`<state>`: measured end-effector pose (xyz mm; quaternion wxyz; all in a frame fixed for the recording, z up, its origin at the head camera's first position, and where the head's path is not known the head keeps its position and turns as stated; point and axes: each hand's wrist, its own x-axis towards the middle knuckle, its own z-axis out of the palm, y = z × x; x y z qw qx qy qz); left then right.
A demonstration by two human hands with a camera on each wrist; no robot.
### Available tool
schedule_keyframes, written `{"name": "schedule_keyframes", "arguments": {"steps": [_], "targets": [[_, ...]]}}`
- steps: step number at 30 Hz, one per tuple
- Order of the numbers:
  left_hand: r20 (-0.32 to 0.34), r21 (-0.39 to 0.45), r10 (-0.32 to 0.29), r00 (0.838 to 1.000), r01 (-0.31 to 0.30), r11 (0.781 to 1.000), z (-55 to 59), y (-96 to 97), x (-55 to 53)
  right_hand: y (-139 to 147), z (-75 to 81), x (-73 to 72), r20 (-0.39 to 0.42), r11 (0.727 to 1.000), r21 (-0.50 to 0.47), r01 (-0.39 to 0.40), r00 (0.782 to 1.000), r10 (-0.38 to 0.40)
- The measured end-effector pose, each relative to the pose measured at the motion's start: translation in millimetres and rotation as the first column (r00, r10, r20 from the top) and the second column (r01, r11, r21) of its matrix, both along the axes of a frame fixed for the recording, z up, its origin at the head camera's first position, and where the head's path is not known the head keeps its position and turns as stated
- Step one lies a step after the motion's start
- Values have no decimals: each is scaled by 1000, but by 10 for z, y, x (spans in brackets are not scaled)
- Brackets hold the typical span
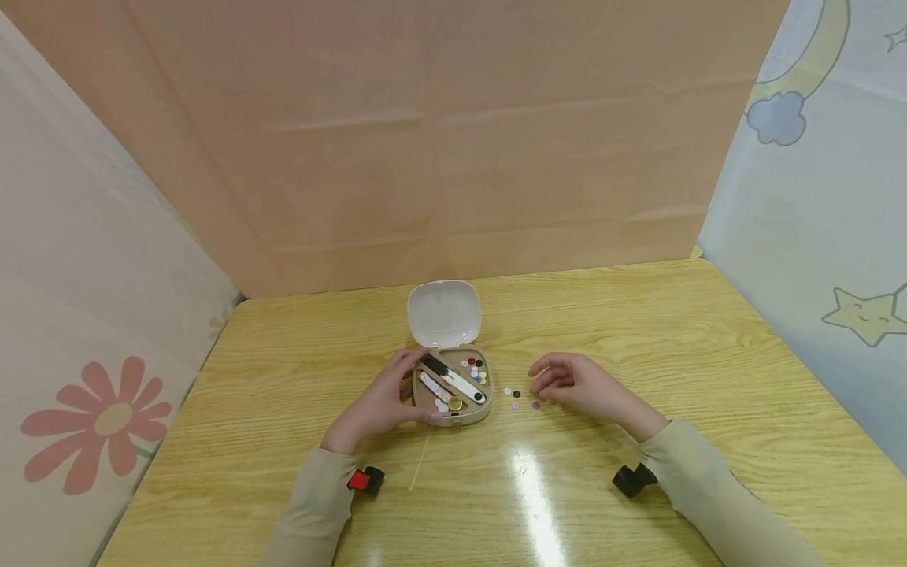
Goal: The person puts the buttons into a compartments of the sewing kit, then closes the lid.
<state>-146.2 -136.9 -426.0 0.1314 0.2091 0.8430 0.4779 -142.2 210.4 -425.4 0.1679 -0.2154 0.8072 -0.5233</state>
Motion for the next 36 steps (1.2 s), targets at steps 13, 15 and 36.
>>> {"name": "schedule_keyframes", "arguments": {"steps": [13, 15, 36], "targets": [[-6, 31, -5, 1000, 5, 1000, 38, 17, 29, -24, -26, 15, -11, 998, -10, -57, 998, 57], [-7, 37, -10, 1000, 11, 999, 114, 35, 64, -26, -27, 17, -19, 998, -9, -59, 998, 59], [1, 24, -5, 1000, 5, 1000, 125, 39, 67, -97, -48, 10, -91, 997, 71, -22, 995, 28]]}}
